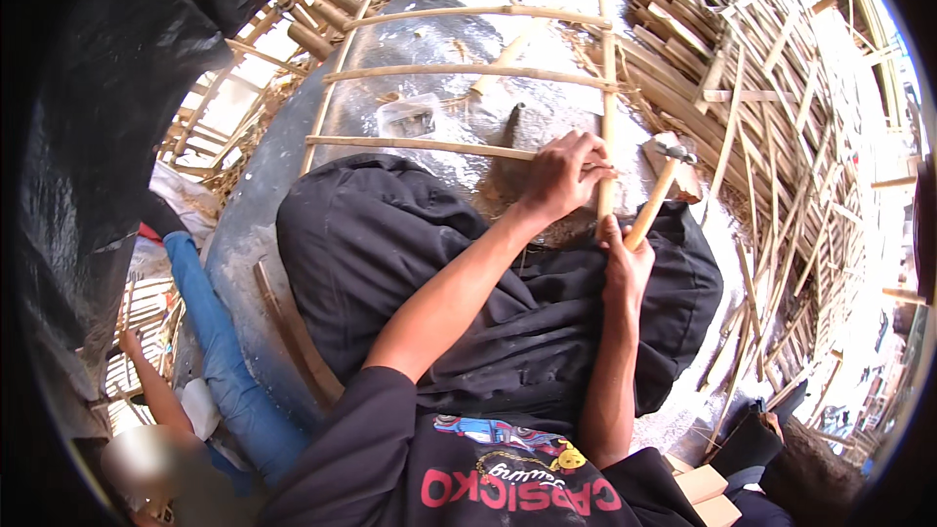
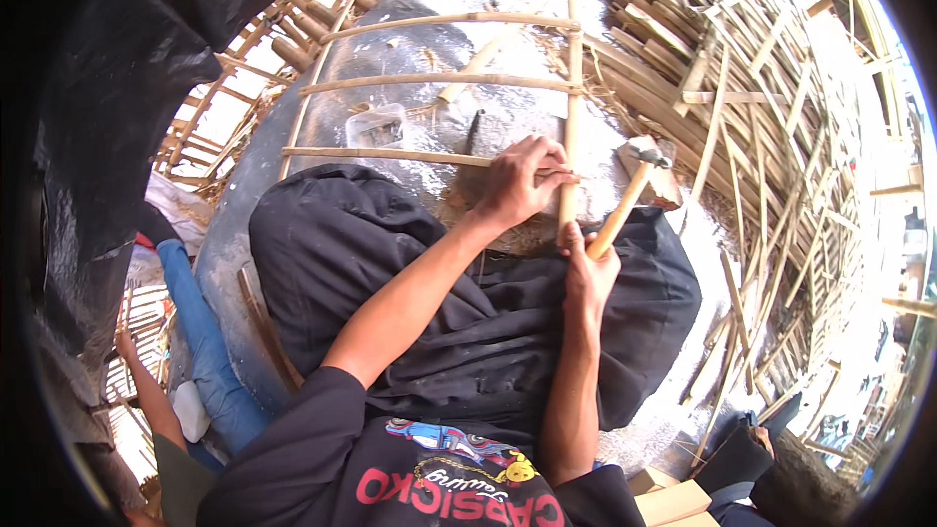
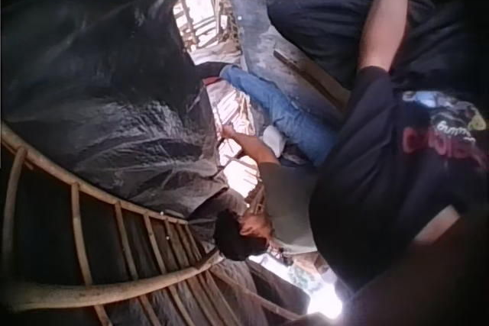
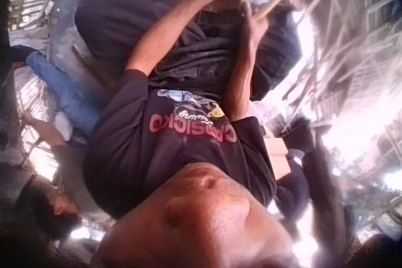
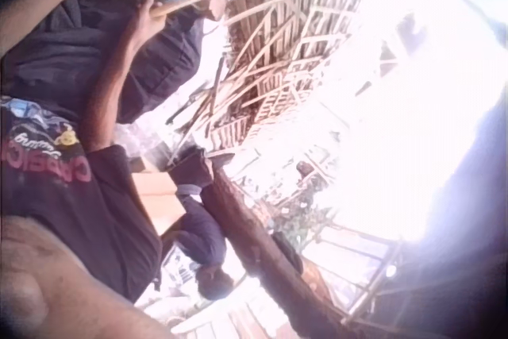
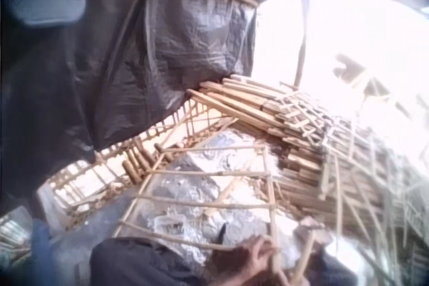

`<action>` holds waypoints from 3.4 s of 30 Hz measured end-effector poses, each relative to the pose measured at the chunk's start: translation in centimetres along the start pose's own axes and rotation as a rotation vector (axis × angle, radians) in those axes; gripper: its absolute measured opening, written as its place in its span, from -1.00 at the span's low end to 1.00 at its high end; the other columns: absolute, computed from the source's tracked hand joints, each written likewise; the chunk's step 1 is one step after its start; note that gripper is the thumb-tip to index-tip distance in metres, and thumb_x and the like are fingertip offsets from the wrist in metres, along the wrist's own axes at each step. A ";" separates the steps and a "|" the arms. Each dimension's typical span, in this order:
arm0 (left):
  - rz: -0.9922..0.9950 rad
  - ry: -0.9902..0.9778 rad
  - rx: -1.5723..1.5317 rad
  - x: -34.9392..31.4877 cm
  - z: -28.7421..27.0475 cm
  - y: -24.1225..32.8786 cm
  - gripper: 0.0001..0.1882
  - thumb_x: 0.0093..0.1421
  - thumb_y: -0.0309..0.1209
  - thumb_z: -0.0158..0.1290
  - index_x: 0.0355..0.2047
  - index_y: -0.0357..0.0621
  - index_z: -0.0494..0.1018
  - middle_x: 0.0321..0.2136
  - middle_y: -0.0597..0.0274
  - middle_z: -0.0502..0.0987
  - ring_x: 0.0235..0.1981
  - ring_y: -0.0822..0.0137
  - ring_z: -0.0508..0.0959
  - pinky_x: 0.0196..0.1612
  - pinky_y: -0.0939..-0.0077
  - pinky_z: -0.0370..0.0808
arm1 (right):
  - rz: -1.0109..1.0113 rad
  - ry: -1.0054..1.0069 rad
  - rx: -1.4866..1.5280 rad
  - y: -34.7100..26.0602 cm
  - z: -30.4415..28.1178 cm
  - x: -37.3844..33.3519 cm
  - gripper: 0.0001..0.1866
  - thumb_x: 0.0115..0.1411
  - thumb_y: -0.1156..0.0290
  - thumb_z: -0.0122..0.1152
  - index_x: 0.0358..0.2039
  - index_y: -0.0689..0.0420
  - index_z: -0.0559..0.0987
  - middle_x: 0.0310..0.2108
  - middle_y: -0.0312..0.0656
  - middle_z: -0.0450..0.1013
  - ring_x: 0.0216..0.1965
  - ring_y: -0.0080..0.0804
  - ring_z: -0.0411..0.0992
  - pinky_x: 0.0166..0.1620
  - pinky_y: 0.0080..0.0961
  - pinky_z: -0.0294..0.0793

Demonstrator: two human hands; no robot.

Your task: The person assembles a bamboo lattice frame by positioning thin bamboo strips across each other and hammering small nails to secure the joints on a stone block.

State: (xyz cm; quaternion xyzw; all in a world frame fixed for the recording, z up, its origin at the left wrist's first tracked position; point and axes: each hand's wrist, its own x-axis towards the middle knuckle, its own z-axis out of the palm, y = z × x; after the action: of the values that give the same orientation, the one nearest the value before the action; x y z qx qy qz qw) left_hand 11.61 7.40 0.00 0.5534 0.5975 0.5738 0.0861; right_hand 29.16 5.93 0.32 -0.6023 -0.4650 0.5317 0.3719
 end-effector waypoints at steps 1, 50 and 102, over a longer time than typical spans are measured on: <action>0.010 -0.001 -0.011 0.0 0.1 0.0 -0.72 0.06 -0.36 0.36 -0.34 -0.09 0.46 -0.47 0.26 0.65 -0.32 0.20 0.63 -0.22 0.31 0.50 | 0.020 0.000 -0.014 -0.5 0.0 -0.1 -0.66 0.17 0.34 0.49 -0.45 0.13 0.42 -0.57 -0.36 0.41 -0.56 -0.63 0.39 -0.49 -0.70 0.30; -0.099 -0.080 -0.020 0.2 0.5 -0.2 -0.54 0.11 -0.32 0.33 -0.08 -0.18 0.37 -0.34 0.20 0.67 -0.22 0.11 0.63 -0.08 0.24 0.48 | -0.265 0.024 -0.684 -7.1 -5.5 -11.4 -0.49 0.52 0.06 -0.18 -0.42 0.22 0.42 -0.68 -0.28 0.28 -0.63 -0.53 0.26 -0.54 -0.46 0.23; -0.061 -0.066 -0.033 0.6 0.5 -1.0 -0.60 0.07 -0.36 0.34 -0.16 -0.14 0.40 -0.34 0.28 0.67 -0.20 0.21 0.63 -0.09 0.26 0.45 | -0.355 -0.047 -1.031 -9.2 -5.0 -11.8 -0.56 0.52 0.14 -0.19 -0.37 0.25 0.40 -0.65 0.03 0.32 -0.64 -0.10 0.27 -0.49 -0.17 0.22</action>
State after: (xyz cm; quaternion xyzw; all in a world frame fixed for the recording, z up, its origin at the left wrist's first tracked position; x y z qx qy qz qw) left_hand 11.18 8.37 -0.65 0.5521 0.6014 0.5622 0.1321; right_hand 32.56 -2.48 13.26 -0.6068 -0.7681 0.1771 0.1023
